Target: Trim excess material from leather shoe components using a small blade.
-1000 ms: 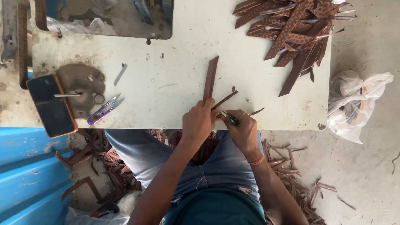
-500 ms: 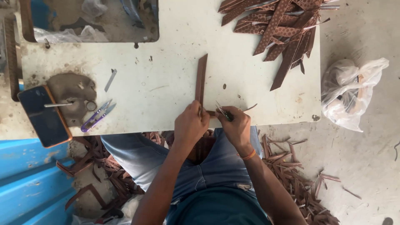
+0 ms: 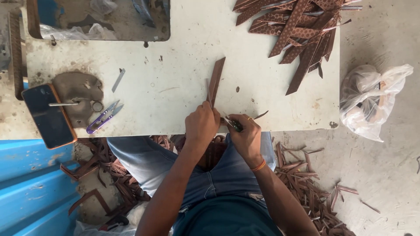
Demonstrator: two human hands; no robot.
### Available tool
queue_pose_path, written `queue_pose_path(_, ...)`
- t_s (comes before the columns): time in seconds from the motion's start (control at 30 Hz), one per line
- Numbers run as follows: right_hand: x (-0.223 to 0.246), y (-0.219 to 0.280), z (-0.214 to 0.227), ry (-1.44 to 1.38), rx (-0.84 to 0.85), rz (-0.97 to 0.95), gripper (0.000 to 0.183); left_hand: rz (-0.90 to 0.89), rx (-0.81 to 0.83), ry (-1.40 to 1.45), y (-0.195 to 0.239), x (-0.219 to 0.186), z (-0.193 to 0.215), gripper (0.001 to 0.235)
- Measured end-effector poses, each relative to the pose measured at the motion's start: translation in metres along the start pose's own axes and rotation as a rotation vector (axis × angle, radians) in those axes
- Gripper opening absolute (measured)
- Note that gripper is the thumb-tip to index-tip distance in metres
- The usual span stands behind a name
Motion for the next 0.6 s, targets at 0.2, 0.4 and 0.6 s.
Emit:
queue_pose_path(0.2, -0.006, -0.003, -0.003, 0.037, 0.007, -0.03, 0.015, 0.115, 0.181, 0.177, -0.002, 0.011, 0.007, 0.023)
queue_pose_path(0.4, -0.022, -0.004, -0.004, -0.03, 0.025, -0.127, 0.015, 0.005, -0.116, 0.397, 0.034, 0.007, 0.036, 0.016)
queue_pose_path(0.6, 0.036, -0.013, 0.018, 0.029, 0.109, 0.151, 0.032, 0.12, -0.176, 0.591, 0.037, 0.02, 0.025, 0.014)
Point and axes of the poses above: each hand's wrist, its own y-axis away from the middle knuckle, its own z-axis out of the back of the hand, x = y × z, the point moved 7 cm from there along -y, towards the middle knuckle, and after that the axes turned 1 degree about -y, right-handed, at the moved point
